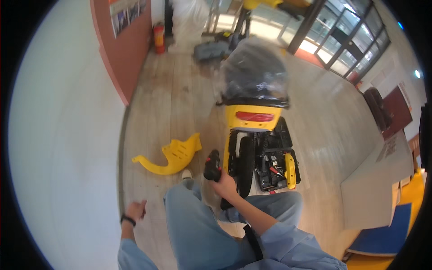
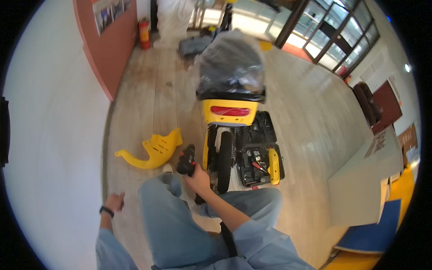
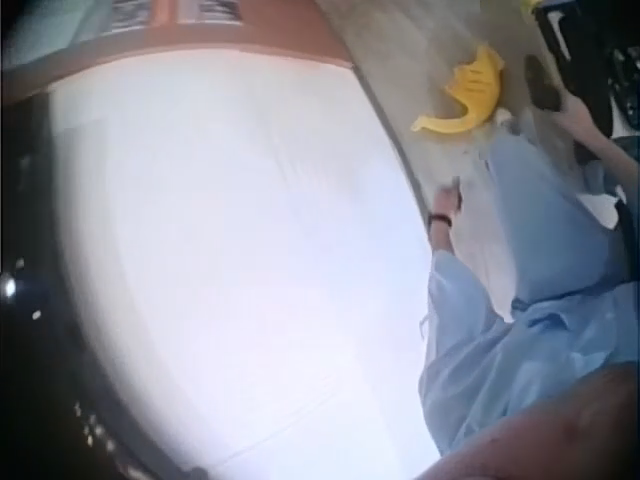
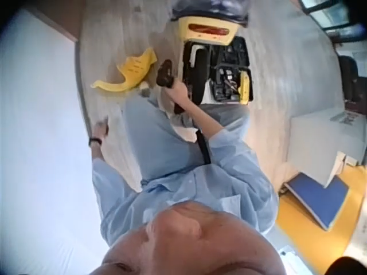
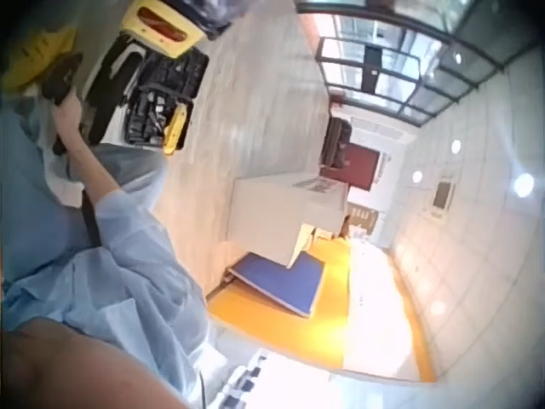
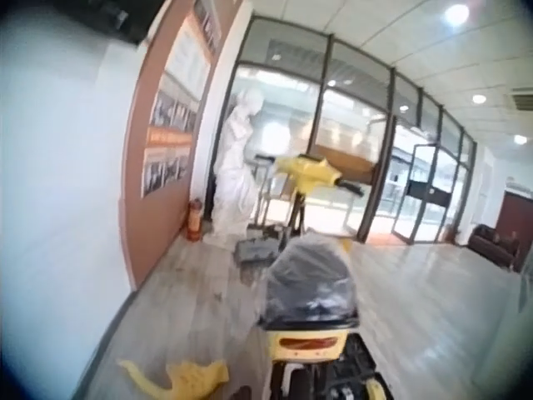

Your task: Using a power drill to remove and install plastic fairing components on a yellow motorcycle.

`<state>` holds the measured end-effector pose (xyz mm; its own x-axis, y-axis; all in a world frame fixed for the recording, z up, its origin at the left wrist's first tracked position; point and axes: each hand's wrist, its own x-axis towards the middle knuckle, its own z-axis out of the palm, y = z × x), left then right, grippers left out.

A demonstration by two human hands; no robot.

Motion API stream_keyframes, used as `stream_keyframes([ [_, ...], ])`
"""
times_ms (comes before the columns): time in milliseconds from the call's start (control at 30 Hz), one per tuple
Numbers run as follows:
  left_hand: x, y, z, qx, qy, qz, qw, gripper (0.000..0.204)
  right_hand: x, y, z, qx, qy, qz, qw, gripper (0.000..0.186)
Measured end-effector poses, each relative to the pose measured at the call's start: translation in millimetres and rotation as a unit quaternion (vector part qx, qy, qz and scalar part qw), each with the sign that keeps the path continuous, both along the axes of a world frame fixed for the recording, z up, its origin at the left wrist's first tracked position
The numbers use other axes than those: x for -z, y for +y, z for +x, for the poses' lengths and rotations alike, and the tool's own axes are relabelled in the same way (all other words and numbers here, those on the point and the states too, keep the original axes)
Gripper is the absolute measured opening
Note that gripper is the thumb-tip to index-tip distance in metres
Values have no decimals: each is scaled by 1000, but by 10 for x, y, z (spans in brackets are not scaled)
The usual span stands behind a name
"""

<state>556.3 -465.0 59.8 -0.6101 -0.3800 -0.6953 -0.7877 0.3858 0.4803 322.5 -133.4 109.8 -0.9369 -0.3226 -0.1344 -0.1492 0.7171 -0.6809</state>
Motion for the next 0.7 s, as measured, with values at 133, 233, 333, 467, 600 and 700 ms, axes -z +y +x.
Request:
stream_keyframes([
  [133,145,231,-1518,119,203,227,945,41,660,-804,-340,22,-23,-10,999,74],
  [233,829,777,-2091,6,291,361,886,51,1088,-1167,-469,25,-22,-93,995,79],
  [333,1276,932,-2664,-10,237,438,867,57,1483,-1177,-584,64,-19,-93,993,83],
  [467,1614,1271,-2966,-194,296,525,774,48,1831,-1131,-681,87,-22,-44,995,89],
  [600,1767,1284,-3140,-310,232,578,718,37,1805,-1022,-667,39,-103,-68,992,94],
  [700,1971,1181,-3153,-311,225,543,747,34,1563,-1063,-632,-18,-182,-105,978,97],
])
